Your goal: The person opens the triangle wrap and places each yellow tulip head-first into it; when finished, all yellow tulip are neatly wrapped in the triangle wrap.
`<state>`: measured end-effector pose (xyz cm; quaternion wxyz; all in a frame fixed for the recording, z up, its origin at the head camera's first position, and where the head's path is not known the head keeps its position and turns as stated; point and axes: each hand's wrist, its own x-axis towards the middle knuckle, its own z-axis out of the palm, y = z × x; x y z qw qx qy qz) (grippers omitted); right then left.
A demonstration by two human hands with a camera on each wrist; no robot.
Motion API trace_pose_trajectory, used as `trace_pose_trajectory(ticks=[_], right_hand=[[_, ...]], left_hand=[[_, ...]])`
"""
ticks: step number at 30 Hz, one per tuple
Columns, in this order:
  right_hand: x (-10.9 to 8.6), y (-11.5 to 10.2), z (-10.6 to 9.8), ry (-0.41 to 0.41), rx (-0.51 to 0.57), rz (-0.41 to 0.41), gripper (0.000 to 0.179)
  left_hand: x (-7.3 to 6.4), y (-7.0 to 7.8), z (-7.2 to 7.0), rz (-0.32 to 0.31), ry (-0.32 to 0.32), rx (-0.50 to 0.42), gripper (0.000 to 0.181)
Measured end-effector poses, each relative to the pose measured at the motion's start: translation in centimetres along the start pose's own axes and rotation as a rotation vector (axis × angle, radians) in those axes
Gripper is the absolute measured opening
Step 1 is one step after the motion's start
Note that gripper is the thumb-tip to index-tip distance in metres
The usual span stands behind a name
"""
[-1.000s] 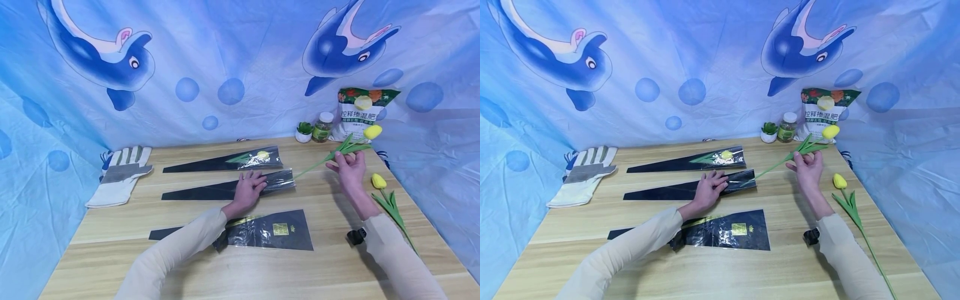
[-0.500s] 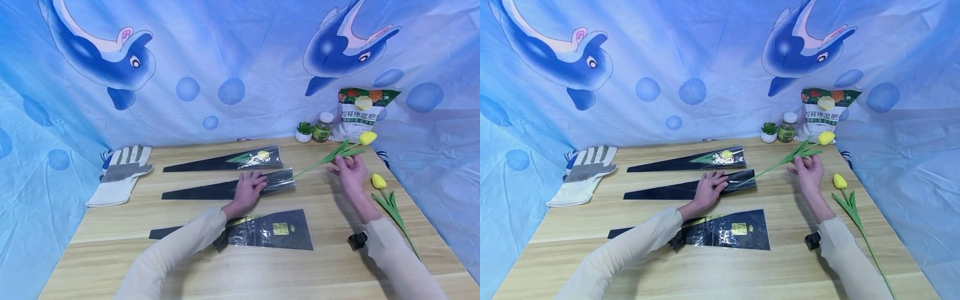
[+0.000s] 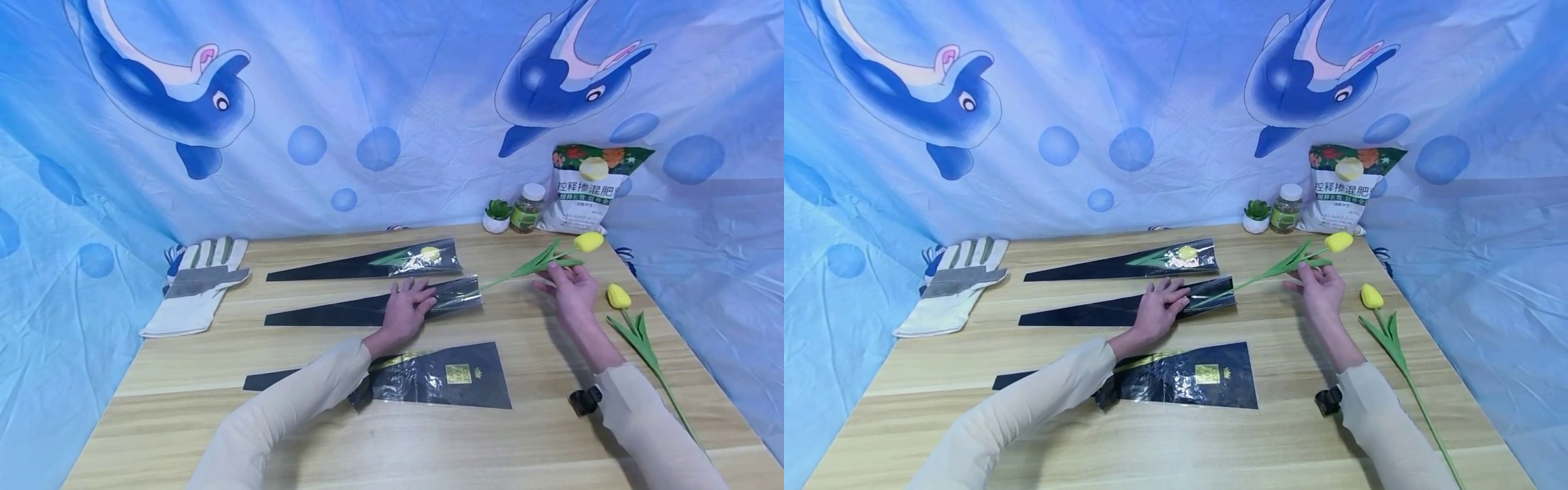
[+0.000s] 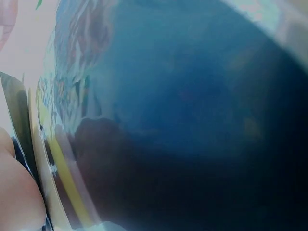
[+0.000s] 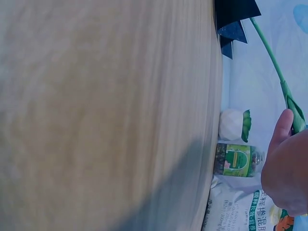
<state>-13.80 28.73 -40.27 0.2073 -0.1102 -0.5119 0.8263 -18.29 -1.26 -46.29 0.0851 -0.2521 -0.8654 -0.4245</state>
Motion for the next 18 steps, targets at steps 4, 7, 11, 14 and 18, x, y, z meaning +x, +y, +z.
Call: trace_pose_trajectory(ticks=[4, 7, 11, 14, 18], right_hand=[[0.0, 0.0, -0.2, -0.046, 0.057, -0.002, 0.024], [-0.1, 0.0, -0.5, -0.077, 0.089, 0.009, 0.028], [-0.2, 0.0, -1.0, -0.114, 0.101, 0.058, 0.03], [-0.4, -0.1, -1.3, -0.138, 0.106, 0.11, 0.029], [-0.8, -0.1, -1.4, -0.182, 0.148, 0.218, 0.022]], left_hand=[[0.0, 0.0, 0.1, 0.011, 0.005, -0.005, 0.028], [0.1, 0.0, 0.1, 0.013, 0.006, -0.012, 0.028], [0.1, 0.1, 0.1, 0.016, 0.006, -0.014, 0.028], [0.1, 0.1, 0.0, 0.013, 0.006, -0.012, 0.028], [0.1, 0.2, -0.1, 0.004, 0.007, -0.011, 0.028]])
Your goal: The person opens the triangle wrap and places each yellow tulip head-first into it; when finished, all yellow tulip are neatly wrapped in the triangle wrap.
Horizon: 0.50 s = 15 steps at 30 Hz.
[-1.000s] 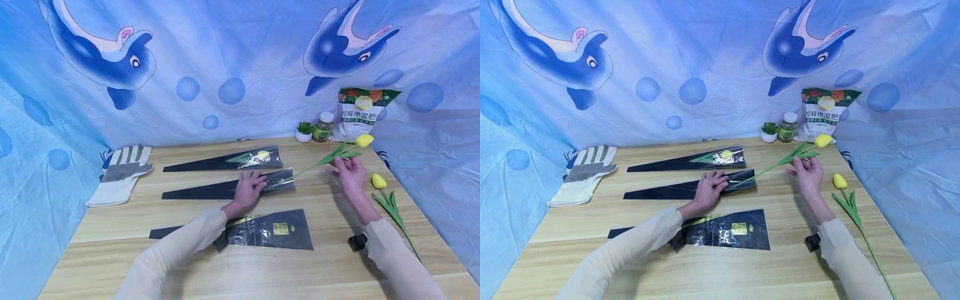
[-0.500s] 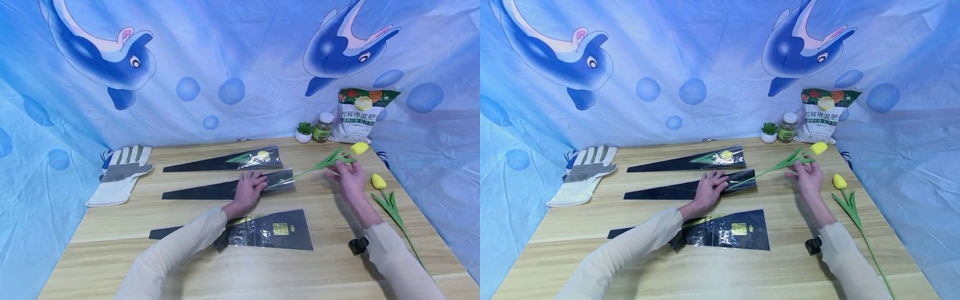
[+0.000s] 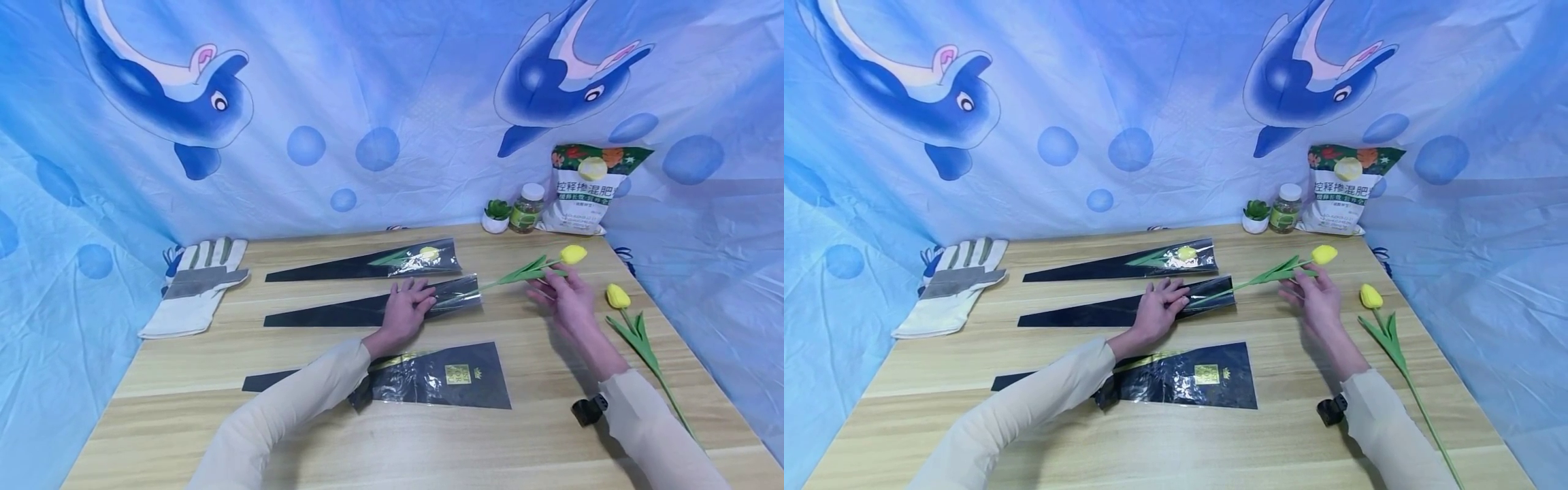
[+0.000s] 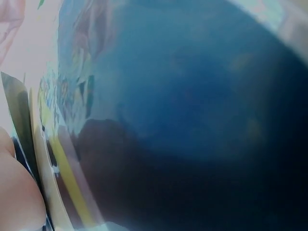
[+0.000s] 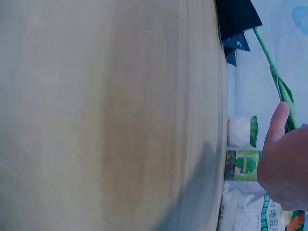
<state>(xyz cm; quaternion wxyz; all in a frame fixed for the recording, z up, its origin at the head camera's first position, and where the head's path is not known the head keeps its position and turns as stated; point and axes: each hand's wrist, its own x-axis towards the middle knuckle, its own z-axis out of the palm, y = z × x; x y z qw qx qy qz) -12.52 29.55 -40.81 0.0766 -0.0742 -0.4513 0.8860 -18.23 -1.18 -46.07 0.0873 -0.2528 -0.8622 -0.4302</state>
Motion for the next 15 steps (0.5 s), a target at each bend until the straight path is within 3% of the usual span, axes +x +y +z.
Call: trace_pose_trajectory(ticks=[8, 15], right_hand=[[-0.67, 0.27, 0.08, -0.108, 0.091, 0.209, 0.013], [-0.71, 0.85, 0.07, -0.204, 0.125, 0.271, 0.021]], left_hand=[[0.11, 0.09, -0.05, -0.005, 0.001, 0.009, 0.028], [0.16, 0.09, 0.03, -0.013, 0.005, 0.007, 0.028]])
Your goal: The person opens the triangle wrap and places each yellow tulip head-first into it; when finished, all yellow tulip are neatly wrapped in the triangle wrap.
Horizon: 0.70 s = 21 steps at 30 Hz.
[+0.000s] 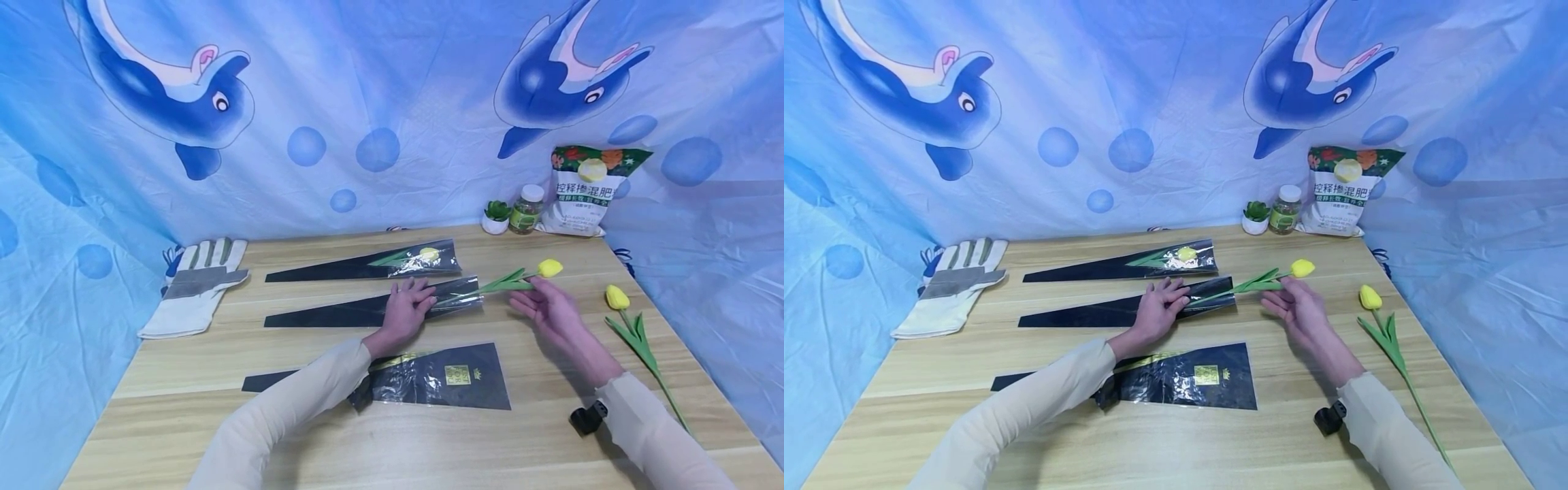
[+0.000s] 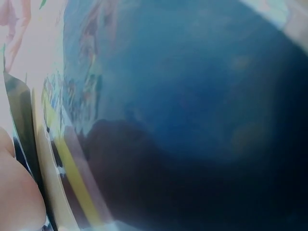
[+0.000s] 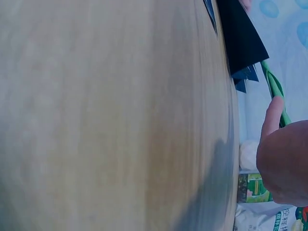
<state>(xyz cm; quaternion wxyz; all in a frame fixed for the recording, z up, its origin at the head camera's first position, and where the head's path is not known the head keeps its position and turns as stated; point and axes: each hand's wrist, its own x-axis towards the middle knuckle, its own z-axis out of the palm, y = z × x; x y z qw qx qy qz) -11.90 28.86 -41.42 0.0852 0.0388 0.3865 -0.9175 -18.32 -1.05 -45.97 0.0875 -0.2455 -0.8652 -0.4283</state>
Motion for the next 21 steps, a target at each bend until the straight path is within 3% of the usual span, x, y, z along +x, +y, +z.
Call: trace_pose_trajectory(ticks=[4, 13, 21], right_hand=[[0.1, 0.3, 0.1, 0.003, 0.006, 0.021, 0.021], [0.6, 0.7, 0.4, 0.097, -0.01, 0.05, 0.029], [1.0, 1.2, 1.0, 0.136, -0.095, 0.045, 0.03]], left_hand=[[0.0, 0.0, 0.0, 0.006, 0.005, 0.007, 0.028], [0.1, 0.1, -0.1, 0.017, -0.001, 0.04, 0.029], [0.2, 0.3, -0.1, 0.018, -0.009, 0.037, 0.029]])
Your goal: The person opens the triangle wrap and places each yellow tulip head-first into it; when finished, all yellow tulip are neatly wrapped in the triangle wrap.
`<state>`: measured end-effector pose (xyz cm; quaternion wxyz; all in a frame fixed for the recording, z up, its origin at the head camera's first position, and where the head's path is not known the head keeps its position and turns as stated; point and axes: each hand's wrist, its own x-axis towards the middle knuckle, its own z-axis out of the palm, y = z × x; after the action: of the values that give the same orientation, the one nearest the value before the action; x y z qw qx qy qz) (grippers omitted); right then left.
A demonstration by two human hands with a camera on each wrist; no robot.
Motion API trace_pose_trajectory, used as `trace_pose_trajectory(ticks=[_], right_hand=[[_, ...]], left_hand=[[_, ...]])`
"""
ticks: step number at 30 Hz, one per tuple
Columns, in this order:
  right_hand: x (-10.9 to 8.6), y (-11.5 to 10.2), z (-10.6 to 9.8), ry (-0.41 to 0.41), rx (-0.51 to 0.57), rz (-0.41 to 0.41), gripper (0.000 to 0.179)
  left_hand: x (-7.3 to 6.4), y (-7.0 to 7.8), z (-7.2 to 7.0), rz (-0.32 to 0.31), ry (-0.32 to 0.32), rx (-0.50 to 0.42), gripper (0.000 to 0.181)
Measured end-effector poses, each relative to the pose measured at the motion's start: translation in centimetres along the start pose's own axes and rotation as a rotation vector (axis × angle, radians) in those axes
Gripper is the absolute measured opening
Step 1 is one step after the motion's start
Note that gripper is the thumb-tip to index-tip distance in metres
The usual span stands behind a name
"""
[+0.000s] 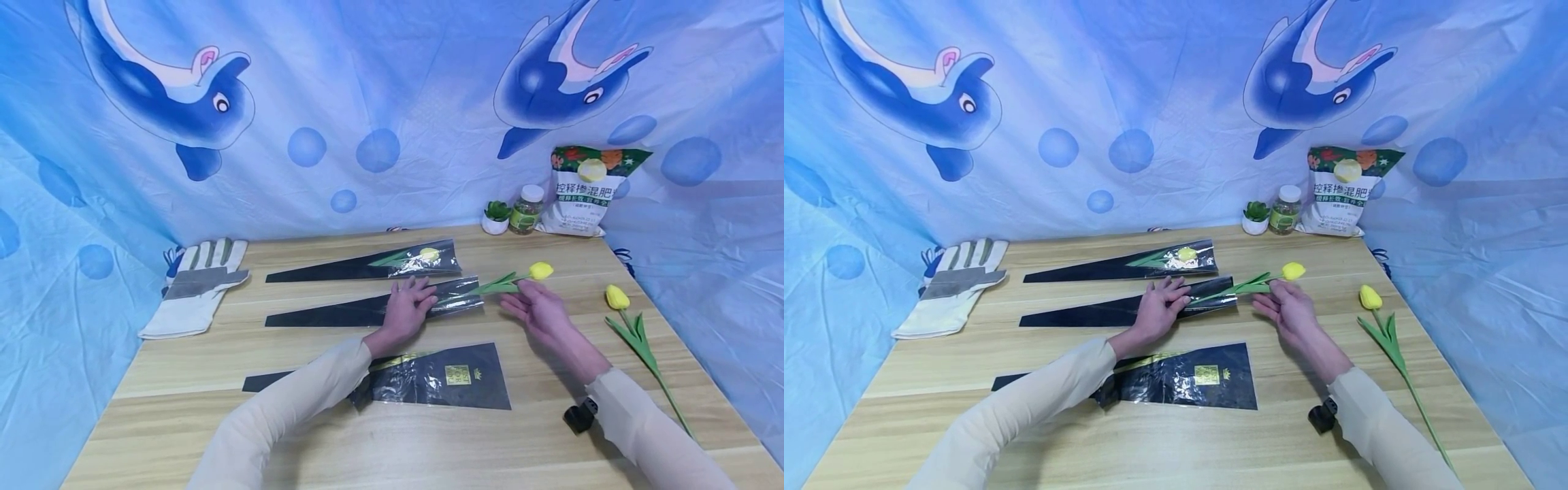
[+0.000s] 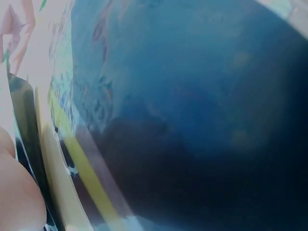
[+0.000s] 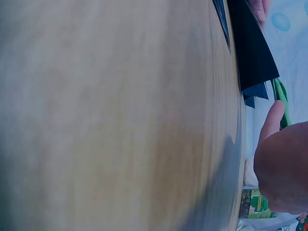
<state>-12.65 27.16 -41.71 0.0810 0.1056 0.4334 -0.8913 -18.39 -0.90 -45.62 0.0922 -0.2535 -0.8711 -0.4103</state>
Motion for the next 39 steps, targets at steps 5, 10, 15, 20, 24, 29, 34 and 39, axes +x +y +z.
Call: trace_pose_trajectory(ticks=[5, 10, 15, 20, 24, 29, 34, 39], right_hand=[[0.1, 0.4, 0.5, 0.029, -0.047, -0.002, 0.035], [0.2, 0.7, 0.8, 0.058, -0.087, 0.002, 0.04], [0.4, 1.2, 1.2, 0.071, -0.123, 0.017, 0.038], [0.7, 1.9, 1.6, 0.076, -0.183, 0.012, 0.035], [0.8, 2.4, 1.9, 0.073, -0.238, 0.008, 0.046], [1.0, 2.9, 2.0, 0.072, -0.254, 0.014, 0.05], [1.1, 2.9, 1.7, 0.057, -0.26, 0.003, 0.049], [0.8, 2.7, 1.3, 0.069, -0.25, 0.021, 0.047]], left_hand=[[0.1, 0.2, -0.1, -0.003, -0.002, -0.002, 0.029], [0.2, 0.3, -0.2, -0.006, -0.003, 0.005, 0.029], [0.3, 0.4, -0.1, -0.01, -0.004, 0.012, 0.028], [0.5, 0.7, -0.3, -0.024, -0.011, 0.017, 0.028], [0.6, 0.7, -0.2, -0.019, -0.014, 0.022, 0.029], [0.7, 0.6, 0.0, -0.009, -0.022, 0.023, 0.028], [0.6, 0.6, 0.0, -0.013, -0.023, 0.025, 0.028], [0.6, 0.6, 0.0, -0.021, -0.021, 0.019, 0.028]])
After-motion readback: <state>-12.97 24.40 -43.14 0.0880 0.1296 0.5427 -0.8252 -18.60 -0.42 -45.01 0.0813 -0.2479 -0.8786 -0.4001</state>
